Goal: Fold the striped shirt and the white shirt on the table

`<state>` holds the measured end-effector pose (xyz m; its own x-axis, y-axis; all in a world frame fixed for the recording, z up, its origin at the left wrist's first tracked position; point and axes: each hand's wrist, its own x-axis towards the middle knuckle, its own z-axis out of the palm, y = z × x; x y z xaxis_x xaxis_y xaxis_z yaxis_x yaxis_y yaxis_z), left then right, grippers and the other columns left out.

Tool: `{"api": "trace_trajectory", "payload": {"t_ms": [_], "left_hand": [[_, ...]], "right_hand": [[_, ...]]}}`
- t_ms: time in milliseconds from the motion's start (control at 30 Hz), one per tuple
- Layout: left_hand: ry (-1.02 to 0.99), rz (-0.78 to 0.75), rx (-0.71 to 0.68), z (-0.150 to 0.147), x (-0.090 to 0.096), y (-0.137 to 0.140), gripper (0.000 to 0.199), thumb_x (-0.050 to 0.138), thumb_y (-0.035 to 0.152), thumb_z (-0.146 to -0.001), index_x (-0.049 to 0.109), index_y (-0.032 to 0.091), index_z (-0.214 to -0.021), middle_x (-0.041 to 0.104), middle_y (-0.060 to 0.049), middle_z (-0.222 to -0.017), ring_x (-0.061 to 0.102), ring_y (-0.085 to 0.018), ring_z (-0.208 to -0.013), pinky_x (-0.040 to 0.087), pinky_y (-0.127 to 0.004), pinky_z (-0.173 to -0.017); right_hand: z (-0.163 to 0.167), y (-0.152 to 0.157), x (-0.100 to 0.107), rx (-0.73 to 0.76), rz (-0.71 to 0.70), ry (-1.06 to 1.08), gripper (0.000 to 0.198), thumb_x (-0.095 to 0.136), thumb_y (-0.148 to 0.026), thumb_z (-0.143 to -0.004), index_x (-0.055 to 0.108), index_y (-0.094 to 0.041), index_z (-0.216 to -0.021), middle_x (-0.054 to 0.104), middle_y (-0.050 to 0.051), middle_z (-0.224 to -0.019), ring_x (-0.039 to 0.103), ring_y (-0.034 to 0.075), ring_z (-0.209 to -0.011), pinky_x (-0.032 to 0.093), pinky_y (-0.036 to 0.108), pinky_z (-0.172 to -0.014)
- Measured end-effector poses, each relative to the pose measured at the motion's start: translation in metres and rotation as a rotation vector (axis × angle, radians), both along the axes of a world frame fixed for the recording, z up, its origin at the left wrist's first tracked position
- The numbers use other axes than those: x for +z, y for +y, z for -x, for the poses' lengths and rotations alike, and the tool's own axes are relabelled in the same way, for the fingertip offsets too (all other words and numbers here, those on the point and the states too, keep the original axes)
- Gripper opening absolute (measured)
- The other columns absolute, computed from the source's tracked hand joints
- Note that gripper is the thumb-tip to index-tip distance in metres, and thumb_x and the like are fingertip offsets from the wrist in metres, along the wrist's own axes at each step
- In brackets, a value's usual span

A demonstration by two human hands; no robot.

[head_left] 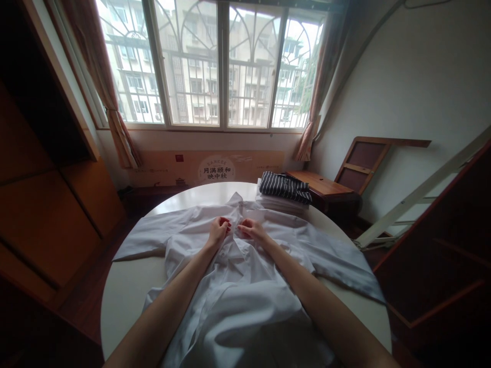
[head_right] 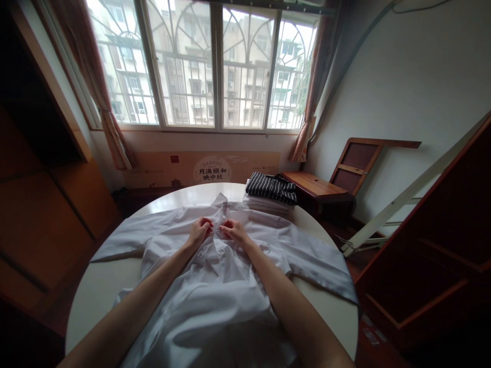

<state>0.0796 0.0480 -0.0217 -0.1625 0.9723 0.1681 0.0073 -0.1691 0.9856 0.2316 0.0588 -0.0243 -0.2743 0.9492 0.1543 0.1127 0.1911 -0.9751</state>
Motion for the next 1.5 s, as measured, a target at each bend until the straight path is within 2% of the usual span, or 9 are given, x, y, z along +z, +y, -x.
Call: {"api": "trace_trajectory", "payload": {"t_ms": [167,333,600,800,933,1067,1200,1367,1500], "left_hand": [[0.037,-0.011,-0.020,0.000,0.002,0.000,0.007,0.046,0.013,-0.060,0.053,0.015,-0.063,0.055,0.003,-0.054,0.050,-0.009,-0.046,0.042,-0.021,-0.046],[0.075,-0.018,-0.027,0.000,0.001,0.001,0.007,0.046,0.013,-0.060,0.053,0.015,-0.061,0.054,0.003,-0.053,0.050,-0.009,-0.046,0.042,-0.020,-0.047],[0.224,-0.049,-0.042,0.001,0.003,-0.001,0.011,0.046,0.013,-0.062,0.056,0.015,-0.062,0.059,0.000,-0.060,0.054,-0.012,-0.053,0.046,-0.025,-0.055],[0.437,-0.122,-0.124,0.003,0.002,-0.003,0.020,0.052,0.008,-0.059,0.066,0.020,-0.068,0.067,-0.003,-0.074,0.059,-0.019,-0.078,0.043,-0.033,-0.083],[0.805,-0.210,-0.252,0.009,0.001,-0.005,0.025,0.054,0.018,-0.067,0.068,0.023,-0.087,0.067,-0.006,-0.099,0.054,-0.024,-0.103,0.037,-0.034,-0.093],[1.071,-0.128,-0.304,0.011,0.002,-0.008,0.044,0.052,0.026,-0.071,0.057,0.024,-0.115,0.053,-0.007,-0.128,0.039,-0.025,-0.123,0.027,-0.037,-0.102],[1.179,-0.066,-0.337,0.009,0.004,-0.011,0.059,0.050,0.032,-0.071,0.044,0.022,-0.129,0.038,-0.008,-0.141,0.028,-0.026,-0.130,0.019,-0.043,-0.106],[1.215,-0.055,-0.335,0.006,0.005,-0.011,0.062,0.049,0.035,-0.071,0.041,0.020,-0.131,0.036,-0.009,-0.142,0.026,-0.027,-0.131,0.018,-0.045,-0.106],[1.232,-0.041,-0.308,0.004,0.003,-0.007,0.059,0.046,0.035,-0.075,0.040,0.021,-0.132,0.034,-0.008,-0.143,0.024,-0.027,-0.132,0.017,-0.046,-0.106]], "right_hand": [[0.005,-0.006,-0.002,-0.126,-0.328,-0.447,0.015,0.056,-0.030,-0.071,0.053,-0.018,-0.064,0.055,-0.001,-0.060,0.045,0.011,-0.056,0.034,0.024,-0.056],[0.007,-0.011,0.001,-0.163,-0.415,-0.606,0.010,0.056,-0.027,-0.073,0.057,-0.019,-0.067,0.059,0.000,-0.064,0.049,0.013,-0.060,0.034,0.024,-0.060],[0.009,-0.016,0.009,-0.223,-0.363,-0.758,0.013,0.053,-0.028,-0.079,0.062,-0.018,-0.078,0.066,0.005,-0.078,0.058,0.017,-0.072,0.037,0.025,-0.066],[0.009,-0.019,0.012,-0.342,-0.276,-0.898,0.018,0.047,-0.025,-0.082,0.061,-0.017,-0.091,0.068,0.011,-0.088,0.061,0.021,-0.083,0.038,0.027,-0.069],[0.003,-0.013,0.014,-0.441,-0.195,-0.976,0.027,0.046,-0.022,-0.081,0.055,-0.015,-0.106,0.067,0.015,-0.092,0.062,0.025,-0.086,0.039,0.030,-0.069],[-0.012,-0.001,0.018,-0.490,-0.062,-1.025,0.044,0.052,-0.026,-0.077,0.046,-0.015,-0.119,0.065,0.016,-0.098,0.061,0.028,-0.090,0.040,0.032,-0.068],[-0.023,0.004,0.022,-0.493,-0.017,-1.040,0.039,0.054,-0.031,-0.077,0.052,-0.015,-0.112,0.065,0.017,-0.097,0.060,0.029,-0.092,0.040,0.034,-0.070],[-0.025,0.001,0.026,-0.437,-0.045,-1.032,0.021,0.048,-0.019,-0.079,0.060,-0.017,-0.096,0.067,0.013,-0.087,0.061,0.025,-0.084,0.039,0.032,-0.068],[-0.022,-0.005,0.041,-0.340,-0.116,-0.971,0.011,0.060,-0.024,-0.072,0.064,-0.018,-0.080,0.066,0.008,-0.074,0.059,0.022,-0.073,0.037,0.028,-0.062]]}}
